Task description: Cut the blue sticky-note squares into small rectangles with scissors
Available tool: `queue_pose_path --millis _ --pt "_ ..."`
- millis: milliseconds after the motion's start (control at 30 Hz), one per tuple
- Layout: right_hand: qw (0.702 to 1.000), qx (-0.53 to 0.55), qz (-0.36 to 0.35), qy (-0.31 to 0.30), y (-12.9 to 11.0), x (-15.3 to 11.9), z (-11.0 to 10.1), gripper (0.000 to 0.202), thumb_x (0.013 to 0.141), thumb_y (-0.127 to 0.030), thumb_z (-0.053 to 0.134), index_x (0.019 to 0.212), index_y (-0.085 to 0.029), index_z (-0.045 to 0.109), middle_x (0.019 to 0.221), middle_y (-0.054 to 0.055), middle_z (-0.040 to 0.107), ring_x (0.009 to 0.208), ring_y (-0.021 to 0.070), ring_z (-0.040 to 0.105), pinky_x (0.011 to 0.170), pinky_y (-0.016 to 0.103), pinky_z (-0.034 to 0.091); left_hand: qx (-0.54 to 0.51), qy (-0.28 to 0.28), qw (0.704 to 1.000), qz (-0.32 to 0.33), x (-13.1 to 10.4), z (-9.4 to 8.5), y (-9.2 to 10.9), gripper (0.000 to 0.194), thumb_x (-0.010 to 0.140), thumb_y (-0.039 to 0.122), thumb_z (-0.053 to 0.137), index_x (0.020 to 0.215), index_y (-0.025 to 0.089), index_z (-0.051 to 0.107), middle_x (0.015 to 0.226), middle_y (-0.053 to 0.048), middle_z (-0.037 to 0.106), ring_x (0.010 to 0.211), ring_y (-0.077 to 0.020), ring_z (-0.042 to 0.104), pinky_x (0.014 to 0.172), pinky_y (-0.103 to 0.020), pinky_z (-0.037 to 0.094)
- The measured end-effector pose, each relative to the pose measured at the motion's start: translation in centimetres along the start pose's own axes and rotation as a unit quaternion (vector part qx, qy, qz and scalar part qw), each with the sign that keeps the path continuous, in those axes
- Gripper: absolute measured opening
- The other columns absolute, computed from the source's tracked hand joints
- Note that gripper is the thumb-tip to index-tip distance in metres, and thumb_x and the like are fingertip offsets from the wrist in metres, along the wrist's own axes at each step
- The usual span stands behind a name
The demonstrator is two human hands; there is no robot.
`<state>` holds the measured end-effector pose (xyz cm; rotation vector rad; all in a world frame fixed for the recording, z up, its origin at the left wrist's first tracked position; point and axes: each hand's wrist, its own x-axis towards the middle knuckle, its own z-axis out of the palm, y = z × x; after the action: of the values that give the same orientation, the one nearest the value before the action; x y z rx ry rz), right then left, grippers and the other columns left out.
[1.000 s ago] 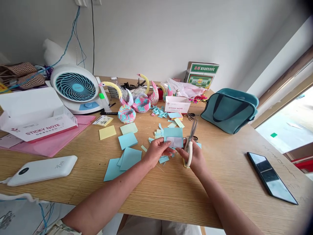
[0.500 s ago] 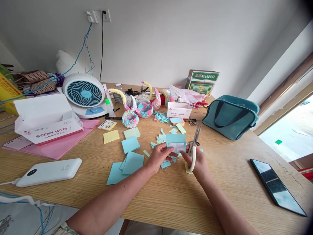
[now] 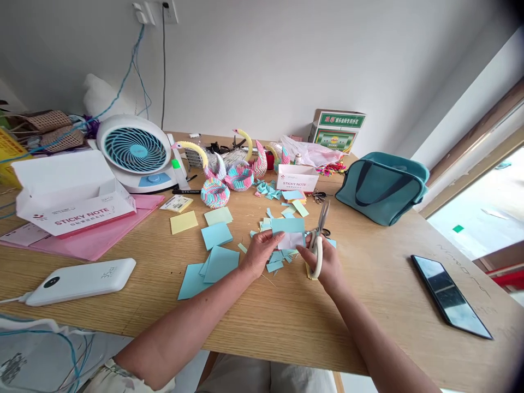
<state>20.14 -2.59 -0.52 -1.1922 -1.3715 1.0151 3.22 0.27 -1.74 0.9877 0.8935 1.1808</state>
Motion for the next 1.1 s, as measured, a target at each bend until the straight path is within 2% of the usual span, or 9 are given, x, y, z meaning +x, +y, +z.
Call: queue_pose_path --millis 133,267,500,600,733,833,967,1100 --pt "1.000 0.008 0.020 0.013 -0.52 0.14 -0.07 0.043 0.071 -0.055 0.077 0.080 -0.023 0.051 0.063 -0.005 0.047 0.057 0.0131 0.041 0.054 0.028 0.037 -0.023 -0.009 1.000 0.015 -0.04 0.07 0.14 0.046 0.070 0.059 0.080 0.077 0.015 0.069 0.073 -0.001 0.067 0.067 -0.0156 0.062 0.064 -0.028 0.053" --pt "1.000 0.012 0.021 0.016 -0.54 0.23 0.01 0.043 0.070 -0.054 0.077 0.080 -0.022 0.051 0.065 -0.004 0.050 0.058 0.0132 0.043 0.056 0.028 0.037 -0.010 -0.020 1.000 0.012 -0.09 0.09 0.21 0.045 0.069 0.056 0.082 0.083 0.015 0.071 0.076 -0.001 0.069 0.070 -0.0165 0.063 0.065 -0.028 0.053" --pt "0.999 0.023 0.032 0.009 -0.83 0.06 0.16 0.042 0.070 -0.052 0.078 0.080 -0.022 0.050 0.064 -0.005 0.046 0.058 0.0124 0.040 0.056 0.028 0.036 0.010 0.009 0.999 0.031 -0.18 0.27 0.41 0.040 0.065 0.049 0.086 0.083 0.015 0.073 0.074 -0.001 0.070 0.067 -0.0149 0.062 0.064 -0.028 0.052" --pt "0.999 0.015 0.030 0.013 -0.91 0.04 0.17 0.042 0.071 -0.053 0.077 0.080 -0.022 0.050 0.064 -0.005 0.045 0.058 0.0124 0.039 0.056 0.028 0.035 0.049 0.018 0.998 0.032 -0.33 0.32 0.61 0.041 0.065 0.051 0.085 0.080 0.015 0.073 0.071 -0.002 0.070 0.064 -0.0158 0.064 0.058 -0.027 0.051" --pt "0.999 0.016 0.006 0.045 -0.64 0.21 0.17 0.042 0.070 -0.054 0.076 0.080 -0.022 0.050 0.067 -0.004 0.046 0.061 0.0134 0.040 0.058 0.028 0.036 0.080 -0.007 0.997 0.014 -0.46 0.27 0.48 0.046 0.065 0.055 0.084 0.083 0.014 0.071 0.072 -0.003 0.071 0.059 -0.0178 0.068 0.050 -0.026 0.049" --pt "0.998 0.014 0.006 0.062 -0.47 0.29 0.11 0.041 0.070 -0.054 0.075 0.081 -0.022 0.052 0.070 -0.003 0.049 0.063 0.0145 0.042 0.059 0.028 0.038 0.088 -0.030 0.996 0.013 -0.39 0.13 0.12 0.045 0.070 0.056 0.081 0.082 0.015 0.069 0.068 -0.001 0.070 0.051 -0.0154 0.065 0.047 -0.025 0.046" --pt "0.998 0.019 0.017 0.060 -0.50 0.22 0.01 0.038 0.071 -0.052 0.075 0.083 -0.022 0.054 0.073 -0.002 0.051 0.065 0.0150 0.044 0.059 0.028 0.038 0.091 -0.043 0.995 0.023 -0.29 -0.02 -0.22 0.043 0.073 0.055 0.079 0.077 0.015 0.065 0.063 0.001 0.066 0.047 -0.0129 0.061 0.045 -0.024 0.043" --pt "0.998 0.022 0.009 0.056 -0.37 0.22 -0.04 0.036 0.072 -0.048 0.075 0.081 -0.022 0.052 0.070 -0.003 0.047 0.064 0.0143 0.042 0.059 0.028 0.037 0.088 -0.050 0.995 0.023 -0.40 0.04 -0.32 0.045 0.072 0.057 0.080 0.076 0.014 0.064 0.063 0.001 0.065 0.047 -0.0108 0.060 0.045 -0.022 0.041"
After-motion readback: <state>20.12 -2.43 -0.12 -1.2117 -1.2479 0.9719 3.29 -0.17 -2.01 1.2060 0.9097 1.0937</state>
